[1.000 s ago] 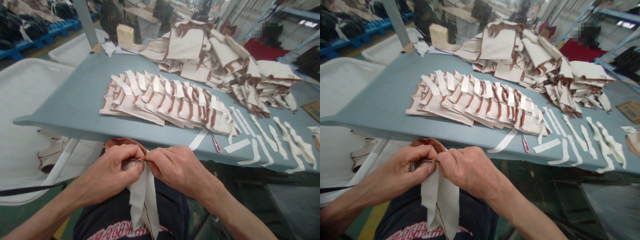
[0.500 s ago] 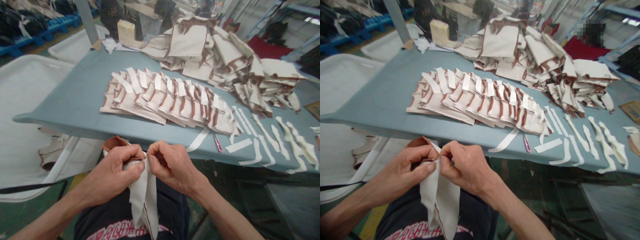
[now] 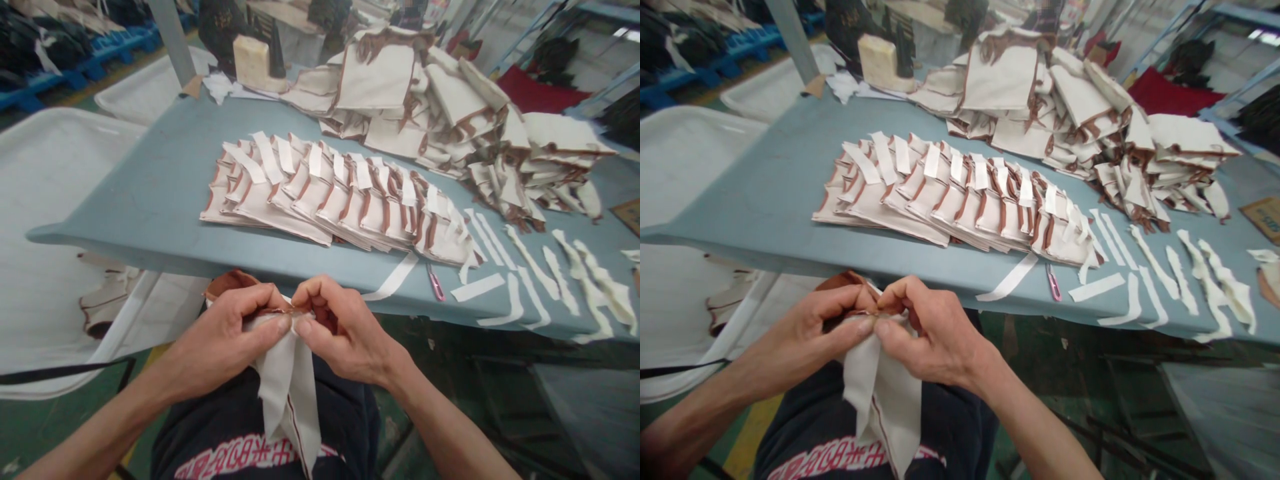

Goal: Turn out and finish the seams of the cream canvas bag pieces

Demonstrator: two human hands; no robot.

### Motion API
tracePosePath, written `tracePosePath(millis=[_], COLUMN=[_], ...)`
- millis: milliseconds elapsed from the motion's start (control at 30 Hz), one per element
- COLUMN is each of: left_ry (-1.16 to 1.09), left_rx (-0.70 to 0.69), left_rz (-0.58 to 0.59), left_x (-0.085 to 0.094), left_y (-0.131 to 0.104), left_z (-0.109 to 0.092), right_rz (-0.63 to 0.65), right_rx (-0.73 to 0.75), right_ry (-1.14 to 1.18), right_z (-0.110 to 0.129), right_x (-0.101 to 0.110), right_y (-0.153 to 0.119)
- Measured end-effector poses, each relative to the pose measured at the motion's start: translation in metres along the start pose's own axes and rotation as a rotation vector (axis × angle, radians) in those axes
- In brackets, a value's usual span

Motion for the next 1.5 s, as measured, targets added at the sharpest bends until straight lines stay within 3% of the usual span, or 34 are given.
tracePosePath(millis=[167, 400, 500, 667, 900, 1100, 1267, 1367, 1500], left_ry=[0.031, 0.12, 0.093, 0.076, 0.321, 0.594, 0.75, 0.749, 0.601], left_rx=[0.039, -0.022, -0.039, -0.072, -0.362, -0.591, -0.679, -0.658, -0.531], left_rz=[0.131, 0.046, -0.013, -0.039, -0.02, -0.033, -0.058, -0.064, -0.105], left_x=[0.013, 0.021, 0.021, 0.025, 0.029, 0.024, 0.019, 0.017, 0.022], left_y=[-0.005, -0.005, -0.005, -0.01, -0.019, -0.025, -0.021, -0.017, -0.011], left_z=[0.006, -0.002, -0.004, -0.001, -0.012, -0.016, -0.022, -0.021, -0.016], right_rz=[0.042, -0.018, 0.021, 0.161, 0.259, 0.244, 0.218, 0.202, 0.19], right_rx=[0.02, 0.213, 0.182, -0.037, -0.252, -0.304, -0.276, -0.253, -0.227], right_ry=[-0.141, -0.425, -0.343, -0.024, 0.316, 0.348, 0.268, 0.216, 0.162], right_z=[0.004, 0.023, 0.019, 0.0, -0.017, -0.019, -0.017, -0.016, -0.018], right_x=[0.003, 0.005, 0.0, -0.01, -0.018, -0.02, -0.02, -0.018, -0.016], right_y=[0.0, 0.012, 0.022, 0.029, 0.023, 0.02, 0.02, 0.021, 0.021])
Point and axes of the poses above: each hand's wrist, its own y-axis towards the middle knuckle, its own x-axis out of the back of the hand, z = x × y, the point moved 6 cm from there along y, towards the middle knuckle, and after that the axes turned 3 degrees about z, right-handed, at the moved point
